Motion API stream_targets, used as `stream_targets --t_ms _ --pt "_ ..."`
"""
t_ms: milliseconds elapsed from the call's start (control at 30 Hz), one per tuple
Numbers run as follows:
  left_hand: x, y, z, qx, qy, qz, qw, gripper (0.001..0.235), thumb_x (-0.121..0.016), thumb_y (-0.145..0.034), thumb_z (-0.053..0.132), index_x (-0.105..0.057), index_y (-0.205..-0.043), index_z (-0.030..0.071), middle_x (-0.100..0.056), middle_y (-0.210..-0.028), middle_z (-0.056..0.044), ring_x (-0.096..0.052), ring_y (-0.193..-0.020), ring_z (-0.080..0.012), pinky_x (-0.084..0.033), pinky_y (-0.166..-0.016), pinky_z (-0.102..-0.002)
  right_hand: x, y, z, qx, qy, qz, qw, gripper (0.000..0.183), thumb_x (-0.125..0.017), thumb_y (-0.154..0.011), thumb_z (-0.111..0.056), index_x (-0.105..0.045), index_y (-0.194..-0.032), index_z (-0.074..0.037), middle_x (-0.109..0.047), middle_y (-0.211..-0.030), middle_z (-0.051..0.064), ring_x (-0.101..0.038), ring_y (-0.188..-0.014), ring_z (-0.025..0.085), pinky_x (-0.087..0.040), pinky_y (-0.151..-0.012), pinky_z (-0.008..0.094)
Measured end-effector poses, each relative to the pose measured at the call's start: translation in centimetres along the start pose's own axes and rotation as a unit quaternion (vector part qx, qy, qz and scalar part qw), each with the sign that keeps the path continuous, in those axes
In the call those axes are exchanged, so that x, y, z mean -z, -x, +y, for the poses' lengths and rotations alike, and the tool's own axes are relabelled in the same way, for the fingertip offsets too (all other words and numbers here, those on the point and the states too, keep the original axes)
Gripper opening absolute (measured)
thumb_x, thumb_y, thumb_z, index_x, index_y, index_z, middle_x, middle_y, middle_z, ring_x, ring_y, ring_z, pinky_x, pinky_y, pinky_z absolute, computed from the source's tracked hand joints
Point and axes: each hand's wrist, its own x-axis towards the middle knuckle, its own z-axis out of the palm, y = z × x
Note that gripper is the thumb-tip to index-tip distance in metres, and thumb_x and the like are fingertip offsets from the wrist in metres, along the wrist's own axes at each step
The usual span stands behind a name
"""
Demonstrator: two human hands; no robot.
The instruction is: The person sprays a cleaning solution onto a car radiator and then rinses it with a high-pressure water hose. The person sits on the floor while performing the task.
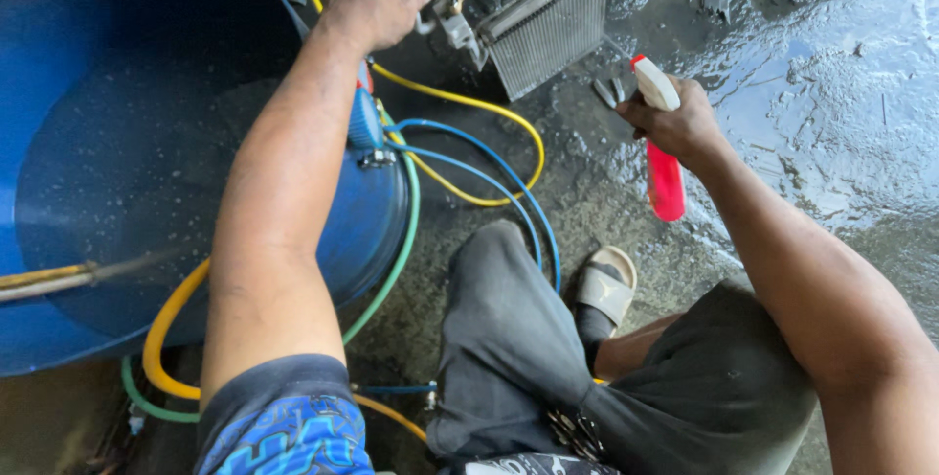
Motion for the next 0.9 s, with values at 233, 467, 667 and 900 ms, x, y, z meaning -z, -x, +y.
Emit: stream_targets --t_ms 233,467,667,900 --pt "-0.7 -0.1 -1.0 -0.065 0.023 0.053 0.996 0.071 -0.085 -0.092 0.017 -0.043 -0.146 0.0 -0.051 -0.145 -0.027 -0.043 -0.138 -0.0454 -0.037 -0.115 -0.05 0.8 -0.2 1.3 -0.008 -0.018 0.022 1.0 0.03 -0.081 -0.092 -0.023 -0.063 -0.096 0.0 -0.069 -0.081 0.008 -0.069 -0.068 0.017 -0.056 -0.062 0.035" --pt "-0.9 -0.3 -1.8 -0.047 0.009 0.058 0.997 0.069 -0.086 -0.09 0.018 -0.045 -0.142 -0.002 -0.05 -0.144 -0.028 -0.041 -0.137 -0.0468 -0.036 -0.114 -0.051 1.5 -0.9 3.2 0.007 0.006 0.004 1.0 0.029 -0.082 -0.092 -0.024 -0.066 -0.098 0.0 -0.073 -0.081 0.008 -0.069 -0.072 0.014 -0.054 -0.066 0.032" --pt "-0.3 -0.1 -1.3 -0.017 -0.004 0.044 0.999 0.057 -0.086 -0.091 0.019 -0.05 -0.131 0.0 -0.054 -0.135 -0.025 -0.046 -0.133 -0.045 -0.04 -0.11 -0.051 1.6 -1.3 6.6 -0.031 0.076 -0.013 0.997 0.025 -0.081 -0.089 -0.021 -0.066 -0.095 -0.002 -0.069 -0.078 0.007 -0.066 -0.068 0.017 -0.054 -0.062 0.035" --pt "0.3 -0.4 -1.6 0.021 0.011 0.028 0.999 0.041 -0.083 -0.094 0.022 -0.061 -0.118 -0.001 -0.067 -0.115 -0.024 -0.06 -0.112 -0.0451 -0.047 -0.094 -0.053 -0.6 1.8 14.4 -0.062 0.002 -0.003 0.998 0.031 -0.082 -0.09 -0.026 -0.065 -0.095 -0.001 -0.068 -0.081 0.008 -0.065 -0.07 0.016 -0.054 -0.064 0.035"
